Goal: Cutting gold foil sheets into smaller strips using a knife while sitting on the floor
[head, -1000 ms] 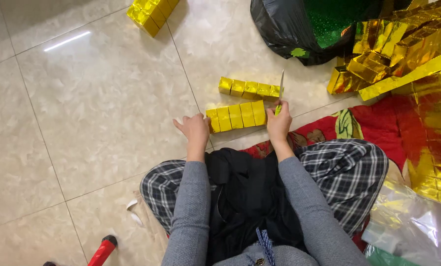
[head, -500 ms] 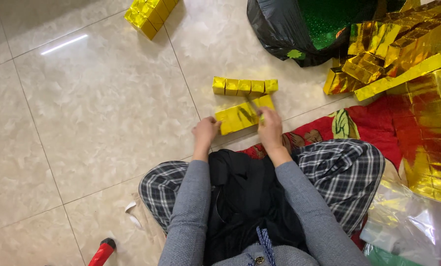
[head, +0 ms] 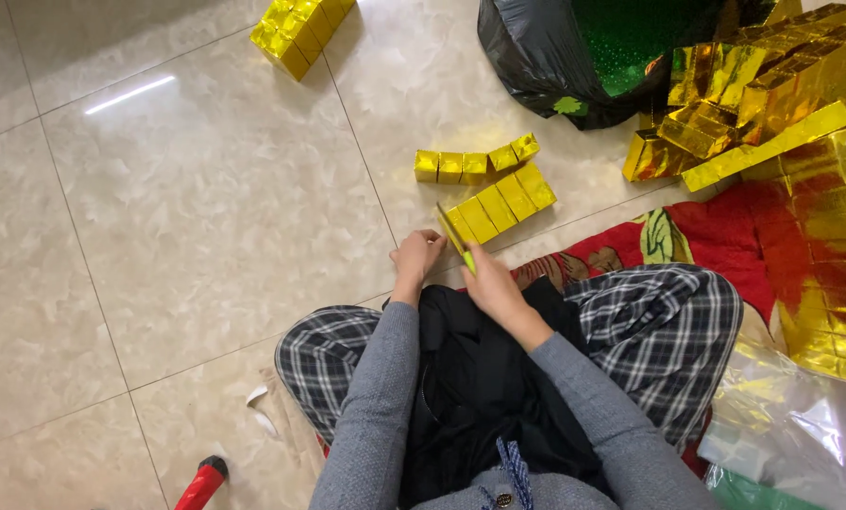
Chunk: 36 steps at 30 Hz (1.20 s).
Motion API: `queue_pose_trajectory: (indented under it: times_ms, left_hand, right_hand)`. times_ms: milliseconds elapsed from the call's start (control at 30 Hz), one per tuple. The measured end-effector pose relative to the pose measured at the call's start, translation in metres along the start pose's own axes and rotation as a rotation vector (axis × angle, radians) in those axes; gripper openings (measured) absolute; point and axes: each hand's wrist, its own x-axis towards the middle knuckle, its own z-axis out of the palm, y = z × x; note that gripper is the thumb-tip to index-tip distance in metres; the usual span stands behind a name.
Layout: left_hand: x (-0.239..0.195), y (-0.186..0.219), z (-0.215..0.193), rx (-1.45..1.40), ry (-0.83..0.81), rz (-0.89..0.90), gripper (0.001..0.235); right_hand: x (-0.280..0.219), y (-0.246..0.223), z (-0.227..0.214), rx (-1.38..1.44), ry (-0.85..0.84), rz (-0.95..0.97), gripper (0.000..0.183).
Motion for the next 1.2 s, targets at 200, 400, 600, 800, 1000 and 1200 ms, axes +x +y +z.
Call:
queue_pose_trajectory:
  times_ms: [200, 400, 600, 800, 1000, 1200]
  left_hand:
    - [0.004, -0.004, 0.007, 0.078, 0.017, 0.025, 0.027]
    - [0.002, 0.001, 0.019, 0.152, 0.126, 0.09, 0.028]
    - [-0.004, 0.002, 0.024, 0.143, 0.163, 0.119, 0.025]
    - [-0.022, 0.004, -0.005, 0.037, 0.156, -0.013, 0.032]
    - [-0.045, 0.029, -0.027, -0.365, 0.088, -0.007, 0.047]
    - [-0.041, 0.03, -0.015, -0.432, 0.021, 0.035, 0.058]
  right_hand:
    - [-0.012, -0.008, 0.009, -0.27, -0.137, -0.03, 0.046]
    - [-0.013, -0.009, 0.015, -0.525, -0.063, -0.066, 0.043]
    - [0.019, 0.02, 0.047, -0.469, -0.084, -0.023, 0.04]
    - [-0.005, -0.031, -0.036, -0.136, 0.123, 0.008, 0.043]
    - [0.053, 0.069, -0.069, 0.168, 0.824, 0.074, 0.039]
    - [0.076, 0.096, -0.053, 0.468, 0.815, 0.283, 0.033]
